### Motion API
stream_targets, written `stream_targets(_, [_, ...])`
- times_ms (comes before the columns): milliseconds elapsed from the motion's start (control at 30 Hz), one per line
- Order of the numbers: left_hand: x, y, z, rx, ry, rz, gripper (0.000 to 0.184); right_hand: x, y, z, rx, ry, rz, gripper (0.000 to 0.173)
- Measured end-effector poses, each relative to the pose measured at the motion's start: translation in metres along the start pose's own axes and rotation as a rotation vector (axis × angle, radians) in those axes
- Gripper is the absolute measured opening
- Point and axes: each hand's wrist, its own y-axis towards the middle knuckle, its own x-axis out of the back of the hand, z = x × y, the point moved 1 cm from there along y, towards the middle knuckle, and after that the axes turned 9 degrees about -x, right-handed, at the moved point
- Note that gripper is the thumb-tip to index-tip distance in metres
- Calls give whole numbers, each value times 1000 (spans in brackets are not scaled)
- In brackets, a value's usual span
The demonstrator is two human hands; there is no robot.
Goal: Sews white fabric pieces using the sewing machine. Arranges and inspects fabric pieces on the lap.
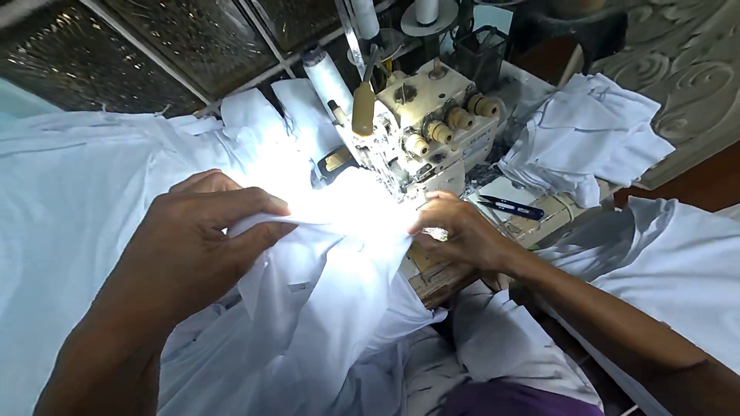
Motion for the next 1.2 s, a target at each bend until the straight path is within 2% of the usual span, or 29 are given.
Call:
stream_targets(200, [-4,-4,2,32,42,-83,27,-17,22,-22,41,-150,-167,10])
stream_targets(333, [-5,-6,-10,20,53,-126,29,-20,30,-27,104,-210,-176,14])
stream_targets(500, [-6,-22,-32,-86,30,-70,35,-7,36,-11,73,-154,44,21])
stream_targets(633, [-8,-37,-48,-137,-13,-14,34,7,45,18,85,192,339,37])
stream_targets(733, [-10,-45,-56,-164,32,10,32,9,47,32,75,311,415,33])
stream_targets(933, [-12,-50,-58,-209,146,70,37,-2,43,37,100,208,288,11])
stream_targets(1200, [-10,-46,-30,-236,186,114,48,-8,31,34,30,229,187,15])
